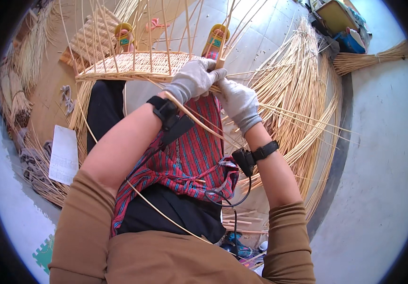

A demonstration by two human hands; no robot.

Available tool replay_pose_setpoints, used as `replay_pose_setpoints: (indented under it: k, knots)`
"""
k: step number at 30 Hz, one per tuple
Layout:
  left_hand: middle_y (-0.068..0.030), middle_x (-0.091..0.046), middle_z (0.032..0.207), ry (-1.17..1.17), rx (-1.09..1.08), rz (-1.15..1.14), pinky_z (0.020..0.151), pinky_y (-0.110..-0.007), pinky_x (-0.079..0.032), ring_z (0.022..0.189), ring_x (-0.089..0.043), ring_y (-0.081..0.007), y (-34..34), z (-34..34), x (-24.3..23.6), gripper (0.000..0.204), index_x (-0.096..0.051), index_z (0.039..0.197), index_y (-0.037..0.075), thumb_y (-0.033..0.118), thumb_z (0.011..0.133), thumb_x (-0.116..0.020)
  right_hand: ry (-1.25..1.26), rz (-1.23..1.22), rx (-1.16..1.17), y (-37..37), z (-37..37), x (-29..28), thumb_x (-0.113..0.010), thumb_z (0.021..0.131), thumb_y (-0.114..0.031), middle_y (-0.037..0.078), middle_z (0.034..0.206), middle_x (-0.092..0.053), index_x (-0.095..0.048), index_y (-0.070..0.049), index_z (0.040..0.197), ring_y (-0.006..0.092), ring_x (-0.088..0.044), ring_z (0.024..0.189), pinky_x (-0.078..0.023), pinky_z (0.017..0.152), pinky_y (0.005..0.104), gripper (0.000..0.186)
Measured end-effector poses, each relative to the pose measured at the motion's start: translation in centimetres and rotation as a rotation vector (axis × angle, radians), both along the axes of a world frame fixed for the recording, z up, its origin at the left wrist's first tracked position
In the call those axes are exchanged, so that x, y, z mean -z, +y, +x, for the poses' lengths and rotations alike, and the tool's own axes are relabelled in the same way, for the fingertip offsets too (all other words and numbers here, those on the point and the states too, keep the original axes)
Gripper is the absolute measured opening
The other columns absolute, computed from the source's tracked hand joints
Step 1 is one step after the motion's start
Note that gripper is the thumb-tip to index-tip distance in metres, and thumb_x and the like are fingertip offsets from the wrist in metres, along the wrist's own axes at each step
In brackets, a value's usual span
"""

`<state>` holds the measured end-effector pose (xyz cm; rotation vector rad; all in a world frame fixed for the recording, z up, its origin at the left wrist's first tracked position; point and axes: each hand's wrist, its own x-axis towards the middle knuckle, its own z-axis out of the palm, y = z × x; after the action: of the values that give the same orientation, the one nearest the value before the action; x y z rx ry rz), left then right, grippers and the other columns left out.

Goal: Weaving straw or plant fibers into a mat or basket component.

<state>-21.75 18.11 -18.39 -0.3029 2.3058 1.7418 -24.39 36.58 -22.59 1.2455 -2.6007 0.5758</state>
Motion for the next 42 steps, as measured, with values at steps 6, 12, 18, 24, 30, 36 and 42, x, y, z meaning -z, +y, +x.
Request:
replay_pose_setpoints:
  k: [6, 12, 18, 24, 30, 36, 42]
  knots:
    - [-0.0063, -0.073, 0.083, 0.075, 0.008, -0.096, 0.055, -0.03, -0.05, 0.058, -0.059, -0.0109, 0.1, 0.4, 1.0, 0.039, -0.07, 0.122, 0.004, 0.037, 0.102, -0.067, 0.016, -0.01, -0.081, 1.3, 0.1, -0.1, -0.067, 0.094, -0.029, 0.012, 0.081, -0.069, -0.062, -0.01, 0.101, 0.0337, -0.07, 0.077, -0.055, 0.064, 0.045, 0.021]
    - [-0.0123, -0.076, 0.094, 0.246, 0.013, -0.172, 0.081, -0.032, -0.054, 0.083, -0.066, -0.0144, 0.0, 0.0, 2.2, 0.032, -0.072, 0.117, 0.002, 0.029, 0.1, -0.07, -0.723, 0.043, -0.059, 1.8, -4.3, -1.5, -0.071, 0.096, -0.034, 0.01, 0.077, -0.073, -0.074, -0.007, 0.099, 0.0232, -0.072, 0.071, -0.057, 0.067, 0.0382, 0.027]
    - [-0.0084, -0.074, 0.092, 0.25, 0.095, -0.212, 0.082, -0.032, -0.054, 0.084, -0.065, -0.0118, -0.4, -0.6, 2.4, 0.024, -0.071, 0.111, 0.002, 0.022, 0.098, -0.072, -1.129, 0.106, -0.059, 3.0, -7.3, -1.5, -0.072, 0.097, -0.043, 0.01, 0.085, -0.076, -0.079, -0.004, 0.11, 0.0163, -0.073, 0.079, -0.058, 0.076, 0.0349, 0.041]
    - [-0.0053, -0.072, 0.093, 0.075, 0.2, -0.199, 0.084, -0.032, -0.055, 0.087, -0.065, -0.0128, 0.0, -0.7, 0.4, 0.037, -0.063, 0.122, 0.003, 0.002, 0.089, -0.078, -0.869, 0.357, 0.015, 6.8, -8.8, -2.3, -0.067, 0.094, -0.055, 0.017, 0.097, -0.077, -0.08, -0.012, 0.113, 0.0296, -0.074, 0.087, -0.057, 0.086, 0.0401, 0.049]
    - [-0.0081, -0.072, 0.101, 0.202, 0.176, -0.313, 0.09, -0.034, -0.055, 0.097, -0.067, -0.0164, 0.4, -0.6, 1.9, 0.035, -0.064, 0.118, 0.002, -0.002, 0.085, -0.077, -0.822, 0.333, 0.036, 6.3, -10.4, -2.1, -0.072, 0.081, -0.067, 0.019, 0.117, -0.075, -0.067, -0.01, 0.137, 0.0352, -0.071, 0.112, -0.054, 0.101, 0.0423, 0.08]
    - [-0.0088, -0.071, 0.101, 0.166, 0.113, -0.267, 0.092, -0.033, -0.053, 0.099, -0.065, -0.016, 0.9, -0.7, 1.6, 0.031, -0.064, 0.116, 0.0, -0.005, 0.086, -0.073, -0.496, 0.229, 0.001, 4.3, -13.0, -1.3, -0.087, 0.067, -0.063, 0.029, 0.141, -0.059, -0.029, -0.008, 0.163, 0.0425, -0.06, 0.129, -0.049, 0.11, 0.0439, 0.124]
    - [-0.0079, -0.071, 0.102, 0.137, 0.054, -0.238, 0.093, -0.032, -0.053, 0.099, -0.065, -0.0149, 0.7, -0.1, 1.6, 0.033, -0.065, 0.118, 0.0, -0.005, 0.086, -0.072, -0.327, -0.058, -0.118, -1.2, -14.7, 2.2, -0.096, 0.056, -0.049, 0.026, 0.157, -0.043, -0.025, -0.009, 0.164, 0.0404, -0.042, 0.146, -0.039, 0.121, 0.0422, 0.135]
